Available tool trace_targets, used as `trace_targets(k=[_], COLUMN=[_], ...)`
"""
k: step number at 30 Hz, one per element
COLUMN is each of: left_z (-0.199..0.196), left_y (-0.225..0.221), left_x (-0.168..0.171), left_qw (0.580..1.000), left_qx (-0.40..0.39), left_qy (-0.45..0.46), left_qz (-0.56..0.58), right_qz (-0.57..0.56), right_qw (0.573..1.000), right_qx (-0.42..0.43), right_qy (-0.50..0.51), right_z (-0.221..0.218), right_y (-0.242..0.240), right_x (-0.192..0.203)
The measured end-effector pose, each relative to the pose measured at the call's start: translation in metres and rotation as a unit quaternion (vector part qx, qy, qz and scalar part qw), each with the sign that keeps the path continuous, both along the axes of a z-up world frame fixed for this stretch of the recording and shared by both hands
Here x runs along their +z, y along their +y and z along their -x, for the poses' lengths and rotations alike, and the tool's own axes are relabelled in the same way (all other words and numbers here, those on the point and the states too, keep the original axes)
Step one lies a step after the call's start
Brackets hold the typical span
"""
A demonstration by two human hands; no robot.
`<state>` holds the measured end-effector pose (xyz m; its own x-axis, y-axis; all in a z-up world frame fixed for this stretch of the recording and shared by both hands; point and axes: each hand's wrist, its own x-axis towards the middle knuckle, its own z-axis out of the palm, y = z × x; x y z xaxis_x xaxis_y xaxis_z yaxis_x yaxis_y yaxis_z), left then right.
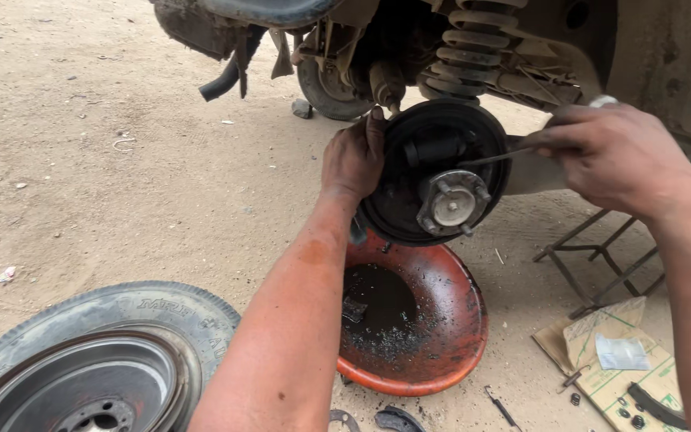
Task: The person cleans and maintains a vehicle's rear brake assembly by hand and with a cloth, using a screwdriver to pry components and wiping the internal hub over a plastic basin.
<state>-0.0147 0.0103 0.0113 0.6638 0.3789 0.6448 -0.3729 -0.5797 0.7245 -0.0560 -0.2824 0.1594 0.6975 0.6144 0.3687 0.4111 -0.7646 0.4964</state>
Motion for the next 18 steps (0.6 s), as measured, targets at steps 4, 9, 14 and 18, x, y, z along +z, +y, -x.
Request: trace_targets(k=[4, 9, 14, 18], left_z=[0.001, 0.004, 0.020, 0.076], left_y=[0.000, -0.001, -0.001, 0.001], left_x=[0.000, 0.003, 0.015, 0.024], left_qw=[1.000, 0.999, 0.998, 1.000], left_qx=[0.000, 0.017, 0.031, -0.012], left_qy=[0.005, 0.035, 0.014, -0.028], left_qz=[0.008, -0.004, -0.051, -0.010], right_qz=[0.047, -0.003, -0.076, -0.095], right_qw=[0.995, 0.992, 0.923, 0.831], right_qx=[0.029, -0.115, -0.178, -0.209], right_qy=[0.083, 0.055, 0.333, 0.506], right_z=[-0.007, 0.031, 0.096, 0.140], right_y=[0.051, 0.032, -0.048, -0.039], right_x=[-0.020, -0.049, -0.159, -0.209])
